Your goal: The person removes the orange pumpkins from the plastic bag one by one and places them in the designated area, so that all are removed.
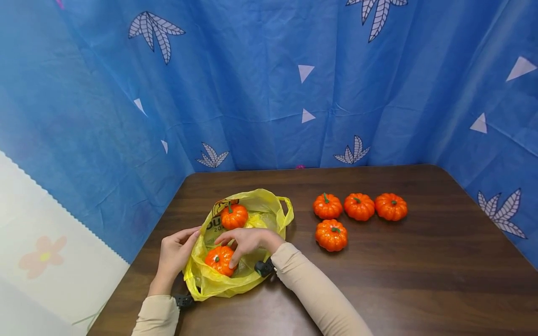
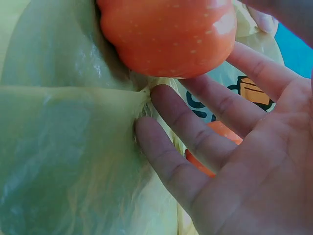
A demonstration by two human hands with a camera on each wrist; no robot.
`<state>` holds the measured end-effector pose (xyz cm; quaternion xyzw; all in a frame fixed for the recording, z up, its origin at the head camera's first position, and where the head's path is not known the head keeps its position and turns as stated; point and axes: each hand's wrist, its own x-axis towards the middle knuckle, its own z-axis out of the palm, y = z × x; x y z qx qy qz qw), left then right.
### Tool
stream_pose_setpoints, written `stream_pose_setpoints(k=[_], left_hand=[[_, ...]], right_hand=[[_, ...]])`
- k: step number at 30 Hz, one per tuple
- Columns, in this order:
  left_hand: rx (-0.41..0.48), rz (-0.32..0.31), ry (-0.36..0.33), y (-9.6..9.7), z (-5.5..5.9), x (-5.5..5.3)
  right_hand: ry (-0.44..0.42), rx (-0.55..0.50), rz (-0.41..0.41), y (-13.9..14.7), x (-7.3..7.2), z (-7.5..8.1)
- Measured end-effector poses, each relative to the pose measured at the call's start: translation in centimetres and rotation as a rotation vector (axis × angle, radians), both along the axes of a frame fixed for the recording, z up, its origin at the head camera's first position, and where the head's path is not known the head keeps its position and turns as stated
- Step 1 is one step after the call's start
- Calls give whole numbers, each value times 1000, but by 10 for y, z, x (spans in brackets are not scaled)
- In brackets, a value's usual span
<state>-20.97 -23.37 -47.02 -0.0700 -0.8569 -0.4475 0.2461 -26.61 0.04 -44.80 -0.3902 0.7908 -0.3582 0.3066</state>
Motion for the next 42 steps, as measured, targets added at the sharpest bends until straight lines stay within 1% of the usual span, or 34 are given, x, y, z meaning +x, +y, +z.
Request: stream_pose_setpoints(k=[5,11,14,19,23,28,31,38,42], left_hand=[[-5,2,5,0,3,-2],[3,3,-29,0,2,1],[5,9,-37,-1,2,2],[0,17,-25,-1,1,2],[4,10,-14,-1,1,2],[7,8,-17,-1,0,1],[2,12,-16,0,0,1],[-8,16,-5,0,0,0],[2,8,-15,-1,0,0]], right_hand=[[28,19,4,0,1,3],[69,42,30,0,2,0],[62,37,40,0,1,0],[47,21,49,-1,0,-2],[51,16,49,0,-1,-4],[63,12,51,3,-1,-5],[44,-3,43,5,-1,-4],[4,-23,-15,12,-2,-2],[-13,-40,-31,16,-3,-2]])
